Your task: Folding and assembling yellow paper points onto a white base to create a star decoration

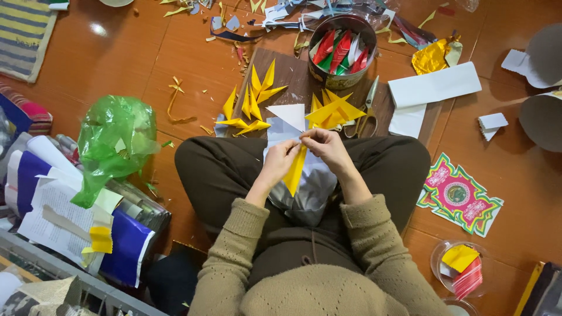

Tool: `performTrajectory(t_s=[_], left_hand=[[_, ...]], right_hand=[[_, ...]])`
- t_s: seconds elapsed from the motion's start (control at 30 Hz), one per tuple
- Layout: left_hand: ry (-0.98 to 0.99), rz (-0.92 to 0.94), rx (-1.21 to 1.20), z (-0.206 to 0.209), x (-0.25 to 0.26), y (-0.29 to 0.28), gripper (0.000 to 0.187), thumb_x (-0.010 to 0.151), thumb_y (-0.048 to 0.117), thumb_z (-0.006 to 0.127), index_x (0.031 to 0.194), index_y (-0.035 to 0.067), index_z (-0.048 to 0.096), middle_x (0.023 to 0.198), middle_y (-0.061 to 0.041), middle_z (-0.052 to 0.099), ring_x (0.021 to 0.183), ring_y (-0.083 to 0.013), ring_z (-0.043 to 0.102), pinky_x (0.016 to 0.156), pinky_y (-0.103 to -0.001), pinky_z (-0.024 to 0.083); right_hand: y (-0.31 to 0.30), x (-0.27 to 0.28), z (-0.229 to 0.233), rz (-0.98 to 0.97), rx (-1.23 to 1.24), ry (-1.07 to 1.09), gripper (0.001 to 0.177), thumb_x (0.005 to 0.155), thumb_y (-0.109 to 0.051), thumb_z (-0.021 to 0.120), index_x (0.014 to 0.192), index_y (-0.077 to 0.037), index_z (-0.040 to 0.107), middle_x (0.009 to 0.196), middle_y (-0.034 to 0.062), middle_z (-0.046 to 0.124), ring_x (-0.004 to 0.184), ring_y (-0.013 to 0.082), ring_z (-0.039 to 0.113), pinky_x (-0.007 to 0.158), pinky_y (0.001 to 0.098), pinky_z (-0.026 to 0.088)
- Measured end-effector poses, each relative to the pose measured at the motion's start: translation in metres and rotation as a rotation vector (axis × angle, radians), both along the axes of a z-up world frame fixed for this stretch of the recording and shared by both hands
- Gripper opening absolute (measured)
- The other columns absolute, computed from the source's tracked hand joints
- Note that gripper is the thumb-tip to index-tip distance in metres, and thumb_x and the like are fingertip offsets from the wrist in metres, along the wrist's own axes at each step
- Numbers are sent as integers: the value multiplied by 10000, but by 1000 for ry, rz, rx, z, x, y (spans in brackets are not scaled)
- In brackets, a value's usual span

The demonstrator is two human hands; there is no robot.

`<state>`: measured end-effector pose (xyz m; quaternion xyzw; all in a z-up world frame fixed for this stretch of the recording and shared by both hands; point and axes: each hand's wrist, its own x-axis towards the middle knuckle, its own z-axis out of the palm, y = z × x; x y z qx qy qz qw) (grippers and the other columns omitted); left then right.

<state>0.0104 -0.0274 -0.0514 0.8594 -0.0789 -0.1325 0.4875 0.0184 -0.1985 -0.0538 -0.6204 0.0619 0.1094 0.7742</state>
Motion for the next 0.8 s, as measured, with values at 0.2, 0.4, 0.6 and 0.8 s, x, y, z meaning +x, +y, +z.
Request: performTrajectory(t_s=[0.2, 0.4, 0.6, 0.8], left_hand=[[-83, 15, 27, -15, -2, 0, 154, 949, 250, 603, 942, 151, 721, 889, -90, 725, 936, -305, 688, 795, -389, 547], [-39, 83, -35, -20, -2, -1, 130, 887, 192, 627, 909, 128, 737, 879, -103, 724, 925, -313, 686, 811, -395, 540], [-15, 57, -78, -19, -2, 14, 109, 856, 196, 664, 867, 136, 753, 881, -105, 729, 940, -259, 694, 797, -386, 539], [60, 197, -123, -15, -2, 30, 74, 799, 185, 706, 807, 158, 774, 770, -71, 728, 788, -186, 708, 705, -327, 556]], right_hand=[[1, 7, -49, -27, -137, -53, 135, 830, -111, 788, 797, -7, 709, 565, 46, 560, 545, 70, 524, 452, 181, 398], [8, 2, -6, 41, -39, -32, 141, 839, -67, 757, 785, 24, 665, 533, 37, 492, 501, 62, 474, 432, 179, 375], [-6, 7, -35, -47, -42, 3, 175, 856, -77, 749, 747, -10, 629, 528, 20, 473, 448, 56, 444, 393, 169, 351], [-14, 11, -59, -159, 165, 54, 160, 879, -28, 729, 808, 47, 607, 643, 82, 498, 453, 167, 605, 382, 255, 509]])
